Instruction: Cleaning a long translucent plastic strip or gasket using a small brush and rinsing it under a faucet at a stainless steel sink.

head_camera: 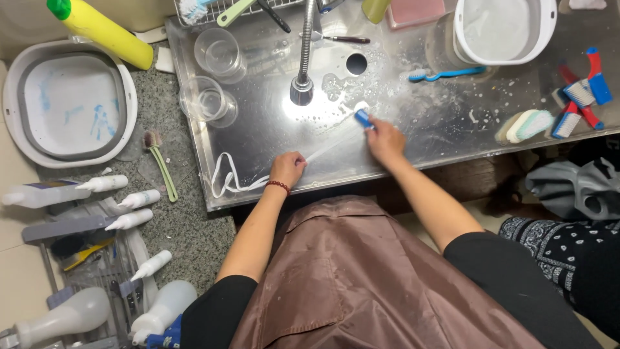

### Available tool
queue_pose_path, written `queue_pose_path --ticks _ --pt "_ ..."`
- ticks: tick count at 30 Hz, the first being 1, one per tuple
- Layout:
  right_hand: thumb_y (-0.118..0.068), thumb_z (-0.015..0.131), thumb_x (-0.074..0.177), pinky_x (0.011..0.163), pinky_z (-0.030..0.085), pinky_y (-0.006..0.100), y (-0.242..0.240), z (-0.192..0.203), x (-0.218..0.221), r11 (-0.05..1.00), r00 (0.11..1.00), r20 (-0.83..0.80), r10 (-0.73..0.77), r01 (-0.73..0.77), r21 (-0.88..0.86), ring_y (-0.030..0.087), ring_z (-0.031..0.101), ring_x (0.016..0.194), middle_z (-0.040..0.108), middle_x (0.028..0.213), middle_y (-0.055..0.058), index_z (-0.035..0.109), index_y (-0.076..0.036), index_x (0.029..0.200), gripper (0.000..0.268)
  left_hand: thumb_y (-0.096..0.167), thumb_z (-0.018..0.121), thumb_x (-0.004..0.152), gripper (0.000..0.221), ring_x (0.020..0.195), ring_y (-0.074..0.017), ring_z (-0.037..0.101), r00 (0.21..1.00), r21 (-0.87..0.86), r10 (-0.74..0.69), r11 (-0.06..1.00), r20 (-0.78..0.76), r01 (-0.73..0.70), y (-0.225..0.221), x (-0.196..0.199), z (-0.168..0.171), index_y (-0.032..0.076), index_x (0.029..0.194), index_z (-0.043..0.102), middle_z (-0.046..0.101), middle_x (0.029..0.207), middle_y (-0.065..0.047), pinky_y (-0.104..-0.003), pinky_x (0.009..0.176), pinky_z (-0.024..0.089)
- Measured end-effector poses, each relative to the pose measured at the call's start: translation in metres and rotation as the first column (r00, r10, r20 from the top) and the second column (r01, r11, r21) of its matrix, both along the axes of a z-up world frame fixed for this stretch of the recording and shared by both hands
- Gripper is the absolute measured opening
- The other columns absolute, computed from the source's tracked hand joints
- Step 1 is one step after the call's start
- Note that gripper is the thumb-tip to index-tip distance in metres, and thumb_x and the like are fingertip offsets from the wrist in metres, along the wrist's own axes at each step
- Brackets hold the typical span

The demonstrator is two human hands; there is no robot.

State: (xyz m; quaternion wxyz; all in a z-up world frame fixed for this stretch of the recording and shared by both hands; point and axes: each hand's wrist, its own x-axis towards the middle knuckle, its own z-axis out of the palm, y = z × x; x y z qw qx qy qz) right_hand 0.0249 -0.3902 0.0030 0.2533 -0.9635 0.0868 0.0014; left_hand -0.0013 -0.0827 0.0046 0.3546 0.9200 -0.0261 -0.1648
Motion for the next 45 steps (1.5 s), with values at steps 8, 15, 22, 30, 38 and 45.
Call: queue_pose_path --ticks 8,15,22,30,38,45 --pt "-0.033 0.068 0.092 0.08 0.054 0.05 0.026 0.011 -0.019 0.991 0.986 -0.109 0.127 -0.122 0.049 0.038 0.069 0.095 0.073 0.106 0.013 0.07 -0.022 0.127 0.037 0.019 0.079 0.082 0.011 0.082 -0.0328 0.071 1.0 -0.005 0.015 1.0 0.025 -0.015 -0.001 0.0 -0.003 0.009 0.085 0.078 0.074 0.088 -0.013 -0.043 0.078 0.056" --pt "-0.032 0.067 0.095 0.077 0.055 0.05 0.017 0.011 -0.014 0.996 0.997 0.034 0.064 -0.066 0.058 0.037 0.071 0.092 0.075 0.106 0.013 0.07 -0.022 0.126 0.033 0.02 0.079 0.082 0.012 0.081 -0.0326 0.071 0.999 -0.027 0.034 0.999 0.004 -0.034 -0.001 0.0 0.002 0.009 0.086 0.078 0.074 0.088 -0.014 -0.042 0.077 0.056" --pt "-0.033 0.067 0.094 0.077 0.054 0.052 -0.01 0.018 -0.001 0.998 0.979 -0.196 -0.062 0.064 0.005 0.039 0.07 0.091 0.074 0.101 0.014 0.071 -0.026 0.127 0.035 0.019 0.079 0.083 0.012 0.081 -0.0327 0.07 0.999 -0.028 0.037 0.999 0.004 -0.037 -0.001 -0.002 0.003 0.008 0.087 0.078 0.074 0.089 -0.014 -0.043 0.077 0.056" --pt "-0.037 0.065 0.095 0.08 0.054 0.051 0.035 0.013 -0.02 0.996 0.98 -0.183 0.083 -0.084 0.007 0.038 0.069 0.094 0.074 0.105 0.012 0.07 -0.026 0.128 0.036 0.02 0.079 0.082 0.012 0.081 -0.0313 0.071 0.999 -0.022 0.035 0.999 -0.018 -0.035 0.002 -0.005 -0.005 0.009 0.087 0.078 0.074 0.088 -0.013 -0.041 0.077 0.056" --pt "-0.036 0.066 0.096 0.081 0.055 0.049 -0.004 0.013 -0.014 0.998 0.998 -0.028 -0.051 0.051 -0.023 0.037 0.07 0.095 0.074 0.107 0.011 0.068 -0.026 0.131 0.036 0.02 0.08 0.082 0.012 0.081 -0.0323 0.071 0.999 -0.036 0.026 0.999 0.034 -0.025 0.0 0.001 -0.005 0.009 0.086 0.078 0.074 0.088 -0.014 -0.042 0.077 0.056" --pt "-0.036 0.067 0.098 0.082 0.055 0.052 -0.06 0.025 -0.002 0.987 0.975 -0.161 -0.151 0.141 -0.076 0.039 0.07 0.099 0.074 0.11 0.014 0.067 -0.028 0.135 0.038 0.021 0.08 0.081 0.012 0.08 -0.0322 0.071 0.999 -0.014 0.033 0.999 0.003 -0.033 0.004 -0.008 -0.002 0.01 0.086 0.079 0.074 0.086 -0.014 -0.042 0.077 0.056"
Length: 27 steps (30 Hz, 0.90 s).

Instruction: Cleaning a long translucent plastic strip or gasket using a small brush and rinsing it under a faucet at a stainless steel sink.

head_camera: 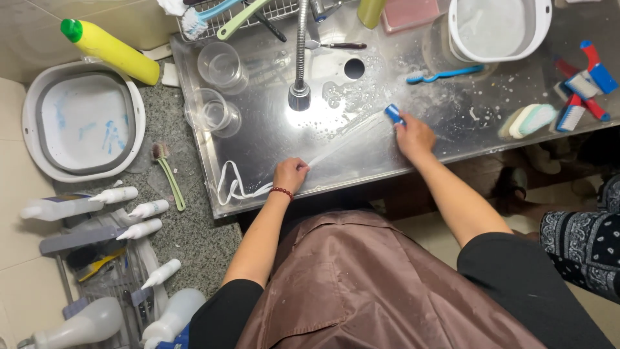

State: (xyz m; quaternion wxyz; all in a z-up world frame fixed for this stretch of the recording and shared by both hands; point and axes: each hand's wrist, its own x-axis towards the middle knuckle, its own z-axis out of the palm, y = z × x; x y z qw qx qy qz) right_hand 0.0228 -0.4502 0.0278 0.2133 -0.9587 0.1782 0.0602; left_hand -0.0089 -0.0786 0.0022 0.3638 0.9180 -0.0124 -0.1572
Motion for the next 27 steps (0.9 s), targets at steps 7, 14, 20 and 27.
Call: queue_pose_path --ticks 7,14,20,27 --pt "-0.042 0.076 0.088 0.081 0.052 0.053 0.047 -0.004 0.014 0.961 0.974 0.074 -0.215 0.198 0.191 0.044 0.067 0.095 0.074 0.099 0.022 0.068 -0.013 0.122 0.044 0.02 0.08 0.08 0.012 0.08 -0.0316 0.071 0.999 -0.023 0.015 1.0 0.039 -0.014 -0.006 0.004 -0.003 0.009 0.085 0.079 0.074 0.087 -0.013 -0.041 0.076 0.056" --pt "-0.022 0.091 0.067 0.084 0.056 0.044 0.044 -0.055 0.05 0.9 0.93 0.009 -0.367 0.353 0.257 0.035 0.073 0.087 0.076 0.089 0.018 0.075 -0.003 0.087 0.033 0.019 0.08 0.081 0.011 0.08 -0.0313 0.071 0.999 -0.022 0.035 0.999 0.001 -0.035 -0.006 0.003 0.004 0.008 0.085 0.078 0.074 0.087 -0.013 -0.041 0.076 0.056" --pt "-0.011 0.088 0.065 0.08 0.057 0.036 0.042 -0.042 0.045 0.819 0.901 -0.064 -0.43 0.419 0.393 0.023 0.073 0.083 0.077 0.089 0.01 0.075 -0.006 0.091 0.03 0.018 0.08 0.081 0.011 0.08 -0.0317 0.07 0.999 -0.032 0.045 0.999 0.018 -0.044 -0.006 -0.001 -0.001 0.008 0.084 0.077 0.073 0.087 -0.013 -0.042 0.076 0.055" --pt "-0.008 0.089 0.076 0.074 0.054 0.031 0.017 -0.052 0.034 0.813 0.908 0.092 -0.409 0.316 0.489 0.017 0.07 0.081 0.076 0.091 0.008 0.069 -0.001 0.106 0.036 0.022 0.077 0.086 0.012 0.087 -0.0323 0.068 1.0 0.047 -0.028 0.998 0.002 0.028 -0.005 0.0 -0.002 0.01 0.088 0.076 0.071 0.091 -0.012 -0.043 0.08 0.054"
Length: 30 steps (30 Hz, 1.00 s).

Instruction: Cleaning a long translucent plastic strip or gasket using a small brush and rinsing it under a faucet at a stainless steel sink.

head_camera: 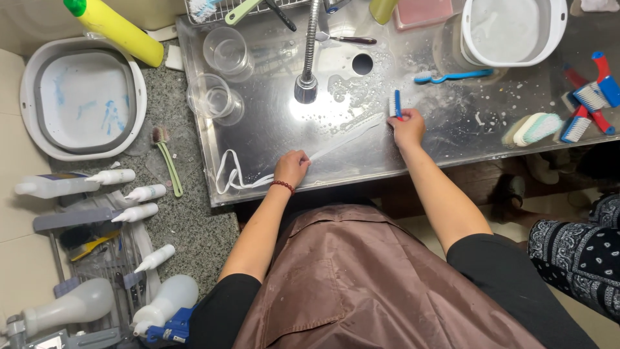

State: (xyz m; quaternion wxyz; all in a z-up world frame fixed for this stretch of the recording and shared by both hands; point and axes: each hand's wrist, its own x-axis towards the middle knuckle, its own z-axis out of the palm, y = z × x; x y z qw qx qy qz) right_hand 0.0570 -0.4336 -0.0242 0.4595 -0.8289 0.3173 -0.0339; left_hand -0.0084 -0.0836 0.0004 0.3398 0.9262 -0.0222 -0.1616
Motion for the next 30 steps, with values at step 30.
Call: queue_pose_path --ticks 30 --pt "-0.006 0.073 0.088 0.041 0.032 0.022 -0.056 0.043 -0.191 0.696 0.973 -0.022 -0.228 0.179 0.695 0.004 0.045 0.048 0.063 0.074 0.001 0.063 -0.001 0.105 0.02 0.021 0.077 0.082 0.013 0.077 -0.0284 0.075 0.98 -0.079 -0.189 0.98 -0.064 0.184 -0.179 0.113 0.023 0.008 0.084 0.076 0.076 0.083 -0.012 -0.039 0.075 0.058"
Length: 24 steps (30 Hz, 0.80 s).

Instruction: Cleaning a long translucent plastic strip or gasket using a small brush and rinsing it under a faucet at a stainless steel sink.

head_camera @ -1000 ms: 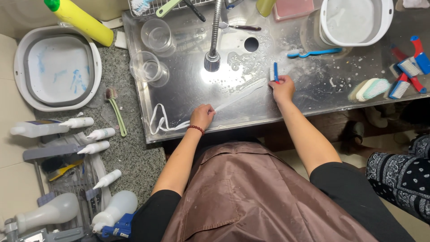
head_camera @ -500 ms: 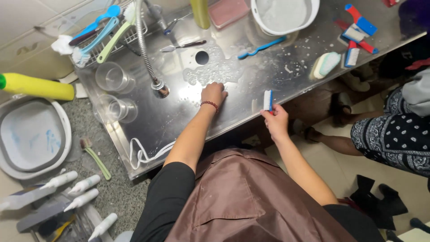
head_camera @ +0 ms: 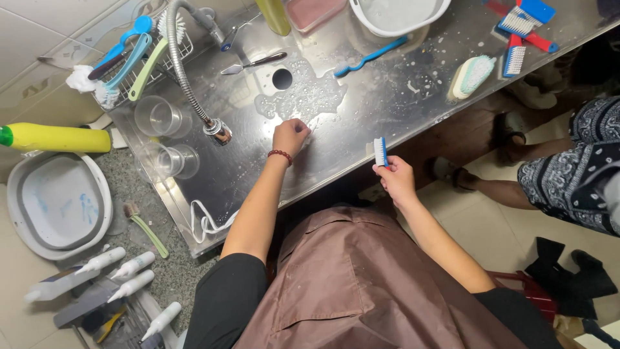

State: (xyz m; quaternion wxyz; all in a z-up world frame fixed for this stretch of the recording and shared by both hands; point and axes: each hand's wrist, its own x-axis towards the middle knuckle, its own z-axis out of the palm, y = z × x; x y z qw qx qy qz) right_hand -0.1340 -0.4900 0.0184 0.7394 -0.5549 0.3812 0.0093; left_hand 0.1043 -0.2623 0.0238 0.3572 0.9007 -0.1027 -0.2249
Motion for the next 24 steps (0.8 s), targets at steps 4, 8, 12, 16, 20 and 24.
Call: queue_pose_path --ticks 4,8,12,16,20,24 --pt "-0.005 0.073 0.088 0.041 0.032 0.022 0.001 0.003 0.004 1.0 1.0 -0.004 0.024 -0.024 -0.011 0.005 0.045 0.048 0.063 0.075 0.002 0.063 0.001 0.105 0.021 0.017 0.077 0.08 0.008 0.078 -0.0302 0.074 0.992 0.093 -0.121 0.989 0.045 0.117 -0.006 -0.006 -0.02 0.01 0.084 0.079 0.076 0.083 -0.013 -0.04 0.078 0.058" --pt "-0.006 0.073 0.088 0.042 0.033 0.021 0.002 0.01 0.006 0.999 0.999 -0.002 0.047 -0.047 0.016 0.004 0.046 0.049 0.063 0.075 0.002 0.063 0.0 0.107 0.022 0.015 0.081 0.073 0.014 0.082 -0.0349 0.072 0.971 0.18 -0.146 0.977 0.19 0.112 -0.016 -0.004 -0.034 0.008 0.085 0.077 0.076 0.087 -0.015 -0.045 0.077 0.057" --pt "-0.007 0.074 0.088 0.042 0.032 0.021 0.004 0.01 0.004 0.997 0.999 0.005 0.051 -0.051 0.064 0.004 0.045 0.049 0.063 0.075 0.003 0.064 0.001 0.107 0.023 0.012 0.081 0.072 0.016 0.085 -0.0403 0.07 0.924 0.176 -0.169 0.978 0.342 0.114 -0.018 -0.001 -0.037 0.004 0.084 0.075 0.073 0.089 -0.021 -0.048 0.078 0.056" --pt "-0.007 0.074 0.088 0.041 0.032 0.021 0.003 0.011 0.003 0.998 0.999 -0.014 0.03 -0.029 0.063 0.005 0.045 0.048 0.064 0.075 0.003 0.064 0.0 0.108 0.024 0.012 0.075 0.085 0.008 0.091 -0.0422 0.071 0.95 0.373 -0.26 0.91 0.172 0.182 -0.034 0.011 -0.054 0.005 0.087 0.076 0.074 0.095 -0.024 -0.05 0.085 0.056" --pt "-0.007 0.074 0.088 0.042 0.032 0.021 0.005 0.01 0.004 0.997 0.998 -0.011 0.057 -0.056 0.06 0.005 0.046 0.049 0.064 0.075 0.003 0.064 0.0 0.108 0.024 0.007 0.073 0.076 0.015 0.092 -0.0424 0.072 0.983 0.44 -0.175 0.888 0.058 0.132 -0.045 0.02 -0.052 0.001 0.089 0.076 0.073 0.095 -0.026 -0.046 0.084 0.059" --pt "-0.008 0.074 0.088 0.042 0.034 0.02 0.005 0.021 0.016 0.994 0.996 0.028 0.081 -0.083 0.077 0.004 0.046 0.05 0.064 0.076 0.003 0.065 0.0 0.111 0.026 0.011 0.076 0.072 0.014 0.08 -0.0314 0.074 0.994 0.258 -0.072 0.962 -0.078 0.09 -0.046 0.026 0.005 0.002 0.081 0.079 0.075 0.082 -0.02 -0.035 0.079 0.057"
